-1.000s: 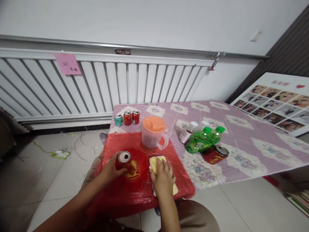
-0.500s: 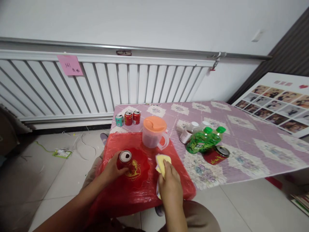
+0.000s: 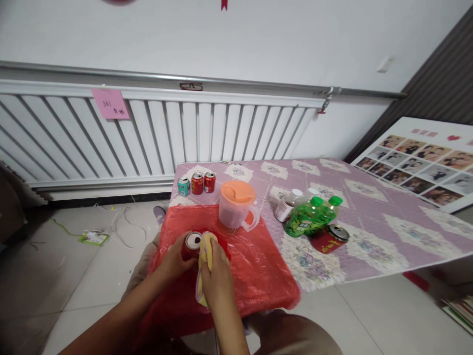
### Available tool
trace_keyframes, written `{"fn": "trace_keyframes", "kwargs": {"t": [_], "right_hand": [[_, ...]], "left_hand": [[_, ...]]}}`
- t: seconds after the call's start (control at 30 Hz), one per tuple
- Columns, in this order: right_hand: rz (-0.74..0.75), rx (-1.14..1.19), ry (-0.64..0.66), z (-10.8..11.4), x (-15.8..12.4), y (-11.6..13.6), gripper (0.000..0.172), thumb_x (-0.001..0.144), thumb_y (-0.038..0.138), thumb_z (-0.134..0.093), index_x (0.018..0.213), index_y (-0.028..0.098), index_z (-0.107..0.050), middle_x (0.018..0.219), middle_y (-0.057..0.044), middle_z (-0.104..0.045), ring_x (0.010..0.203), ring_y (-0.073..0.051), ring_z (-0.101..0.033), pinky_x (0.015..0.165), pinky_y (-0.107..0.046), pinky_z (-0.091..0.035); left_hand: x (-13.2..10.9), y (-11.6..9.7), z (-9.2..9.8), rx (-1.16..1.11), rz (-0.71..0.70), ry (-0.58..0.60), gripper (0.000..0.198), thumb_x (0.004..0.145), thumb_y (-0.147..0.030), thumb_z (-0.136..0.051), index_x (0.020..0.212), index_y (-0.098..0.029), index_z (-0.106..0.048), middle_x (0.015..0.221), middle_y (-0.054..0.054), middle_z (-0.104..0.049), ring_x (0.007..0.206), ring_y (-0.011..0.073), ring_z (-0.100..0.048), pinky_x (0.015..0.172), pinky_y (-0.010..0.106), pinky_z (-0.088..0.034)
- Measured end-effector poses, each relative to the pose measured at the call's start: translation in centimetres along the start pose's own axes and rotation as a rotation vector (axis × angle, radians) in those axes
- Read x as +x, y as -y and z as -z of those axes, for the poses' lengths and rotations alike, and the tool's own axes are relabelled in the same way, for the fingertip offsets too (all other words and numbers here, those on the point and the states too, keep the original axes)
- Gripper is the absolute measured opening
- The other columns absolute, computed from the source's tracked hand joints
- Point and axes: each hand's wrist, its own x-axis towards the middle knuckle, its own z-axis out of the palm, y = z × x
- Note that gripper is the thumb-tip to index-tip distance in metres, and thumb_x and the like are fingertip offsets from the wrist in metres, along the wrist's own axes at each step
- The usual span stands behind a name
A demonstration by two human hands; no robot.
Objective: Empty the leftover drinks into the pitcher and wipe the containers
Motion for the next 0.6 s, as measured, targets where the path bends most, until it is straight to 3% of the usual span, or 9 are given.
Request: {"fn": "trace_keyframes", "kwargs": {"t": [0.27,0.43,0.6], "right_hand": [[-0.048,-0.007,0.072,-0.5,-2.5,-0.2,0.06,0.088,0.023,-0.046,0.148,0.018,-0.042,0.15,-0.013,-0.048,0.139,-0.025,-0.045,0.115,-0.046,-0.036],[-0.066,-0.01,0.109,0.1,-2.4,0.1,0.059,0.089,0.024,-0.046,0.147,0.018,-0.043,0.15,-0.013,-0.049,0.139,-0.023,-0.045,0.116,-0.044,-0.036],[-0.064,-0.025,0.103,0.5,-2.1,0.3,0.06,0.087,0.023,-0.047,0.146,0.017,-0.045,0.147,-0.013,-0.052,0.136,-0.024,-0.049,0.114,-0.044,-0.039]], "left_hand": [[-0.2,-0.1,-0.4,0.051,0.006,-0.057,0.07,0.066,-0.016,-0.076,0.131,-0.021,-0.051,0.134,0.012,-0.061,0.128,0.0326,-0.055,0.109,0.054,-0.039],[0.1,-1.0,0.8,0.072,-0.025,0.046,0.072,0.066,-0.012,-0.07,0.134,-0.021,-0.049,0.135,0.011,-0.062,0.129,0.0332,-0.055,0.112,0.055,-0.037],[0.4,-1.9,2.6,-0.013,-0.033,0.177,0.067,0.068,-0.009,-0.06,0.133,-0.021,-0.049,0.136,0.008,-0.062,0.127,0.0275,-0.057,0.111,0.046,-0.043]]}}
